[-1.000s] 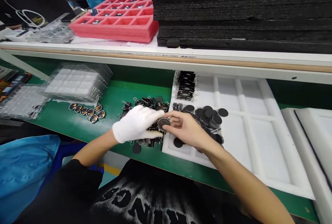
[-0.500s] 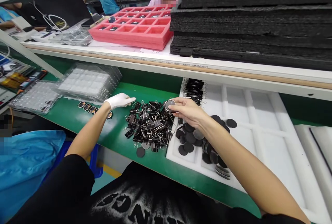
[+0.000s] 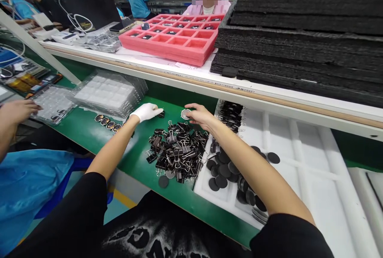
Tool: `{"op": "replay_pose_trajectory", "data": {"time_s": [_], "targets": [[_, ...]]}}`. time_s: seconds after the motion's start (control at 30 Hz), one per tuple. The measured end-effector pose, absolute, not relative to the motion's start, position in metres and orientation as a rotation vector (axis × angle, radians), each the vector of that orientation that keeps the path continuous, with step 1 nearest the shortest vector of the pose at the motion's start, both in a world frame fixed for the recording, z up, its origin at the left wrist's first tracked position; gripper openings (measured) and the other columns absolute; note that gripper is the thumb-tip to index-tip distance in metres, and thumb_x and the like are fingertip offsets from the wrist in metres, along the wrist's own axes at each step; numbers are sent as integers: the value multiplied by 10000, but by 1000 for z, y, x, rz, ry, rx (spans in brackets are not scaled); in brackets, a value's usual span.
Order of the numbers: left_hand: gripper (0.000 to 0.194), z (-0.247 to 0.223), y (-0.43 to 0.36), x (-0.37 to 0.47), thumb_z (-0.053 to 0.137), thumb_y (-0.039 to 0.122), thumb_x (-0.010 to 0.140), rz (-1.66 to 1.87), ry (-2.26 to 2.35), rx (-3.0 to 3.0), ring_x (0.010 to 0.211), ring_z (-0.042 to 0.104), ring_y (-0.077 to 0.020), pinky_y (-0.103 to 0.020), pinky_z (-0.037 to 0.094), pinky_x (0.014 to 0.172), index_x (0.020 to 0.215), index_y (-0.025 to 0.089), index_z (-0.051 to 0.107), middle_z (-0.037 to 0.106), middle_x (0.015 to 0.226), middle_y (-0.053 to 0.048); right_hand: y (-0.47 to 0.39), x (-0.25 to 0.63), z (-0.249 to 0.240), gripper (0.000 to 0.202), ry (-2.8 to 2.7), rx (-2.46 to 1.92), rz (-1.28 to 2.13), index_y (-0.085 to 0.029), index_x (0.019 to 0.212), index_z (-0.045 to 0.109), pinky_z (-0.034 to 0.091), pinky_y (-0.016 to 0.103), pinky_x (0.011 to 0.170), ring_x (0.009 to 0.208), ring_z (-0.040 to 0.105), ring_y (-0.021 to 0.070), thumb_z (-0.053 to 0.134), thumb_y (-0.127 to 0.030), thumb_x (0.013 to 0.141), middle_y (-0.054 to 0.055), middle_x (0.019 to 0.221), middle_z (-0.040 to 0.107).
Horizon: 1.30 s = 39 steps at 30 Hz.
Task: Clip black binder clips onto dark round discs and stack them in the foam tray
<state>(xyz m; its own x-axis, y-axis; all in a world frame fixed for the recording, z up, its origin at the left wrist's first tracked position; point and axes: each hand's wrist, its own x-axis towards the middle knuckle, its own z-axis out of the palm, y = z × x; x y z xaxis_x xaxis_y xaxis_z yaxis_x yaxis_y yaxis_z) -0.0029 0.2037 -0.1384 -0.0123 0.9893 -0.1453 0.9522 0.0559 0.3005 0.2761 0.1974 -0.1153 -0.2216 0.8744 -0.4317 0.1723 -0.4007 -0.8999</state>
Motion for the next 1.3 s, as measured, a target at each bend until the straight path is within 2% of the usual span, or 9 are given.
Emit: {"op": "replay_pose_trajectory", "data": {"time_s": [0.07,0.2,0.3,0.4,0.47,0.57,0.67,0.77,1.3], "targets": [[652,-135,213,3,325,727,948,248,2141,1927,899,691,-300,-347,466,737,962,191,696,750,952,-145,214,259,-119,331,-1326,-1496,1730,-198,1067,706,573,244,623,724,713,148,739,-68,765,57,881,767],[734,-131,230,23,135,612,1042,399,2282,1854,1069,681,-316,-400,478,870,1155,121,668,730,1129,-213,236,232,-129,291,-1516,-1476,1726,-175,981,688,616,288,687,745,726,162,787,-90,721,52,829,739],[558,-133,232,34,354,550,1056,442,2258,1866,1098,670,-273,-445,501,950,1215,106,652,706,1193,-178,245,220,-141,398,-1713,-1484,1589,-161,961,685,619,303,700,746,708,172,832,-58,606,31,804,712],[396,-140,227,36,596,431,998,465,2227,1898,1125,645,-227,-461,550,977,1289,164,618,639,1305,-117,252,213,-154,426,-1934,-1475,1396,-158,948,706,593,312,771,822,693,191,808,-27,556,23,848,711],[395,-147,225,33,625,394,985,460,2241,1883,1136,635,-224,-461,562,976,1316,180,601,612,1339,-108,257,210,-161,421,-2078,-1449,1264,-172,941,728,561,334,852,905,680,213,804,-38,549,25,904,715],[423,-161,230,28,527,390,1026,433,2314,1806,1206,595,-297,-521,509,971,1368,144,564,586,1364,-181,263,206,-168,402,-2266,-1391,1096,-187,939,761,508,374,941,987,651,248,831,-88,556,42,948,703],[473,-177,241,24,310,387,1065,426,2456,1678,1243,547,-399,-589,434,951,1351,128,583,587,1330,-260,266,201,-174,397,-2400,-1320,972,-187,999,784,476,397,975,1019,622,261,856,-169,609,68,992,675],[544,-192,250,22,221,430,1058,464,2569,1617,1195,558,-418,-586,411,946,1296,146,620,619,1264,-248,268,195,-180,419,-2484,-1260,893,-171,1078,790,473,405,967,1005,611,261,858,-240,670,87,1005,646],[520,-204,253,22,237,441,1065,532,2544,1639,1168,553,-390,-543,394,956,1245,145,624,629,1232,-210,266,178,-191,488,-2573,-1187,771,-168,1180,767,503,412,914,921,624,257,852,-320,724,97,1016,637]]}}
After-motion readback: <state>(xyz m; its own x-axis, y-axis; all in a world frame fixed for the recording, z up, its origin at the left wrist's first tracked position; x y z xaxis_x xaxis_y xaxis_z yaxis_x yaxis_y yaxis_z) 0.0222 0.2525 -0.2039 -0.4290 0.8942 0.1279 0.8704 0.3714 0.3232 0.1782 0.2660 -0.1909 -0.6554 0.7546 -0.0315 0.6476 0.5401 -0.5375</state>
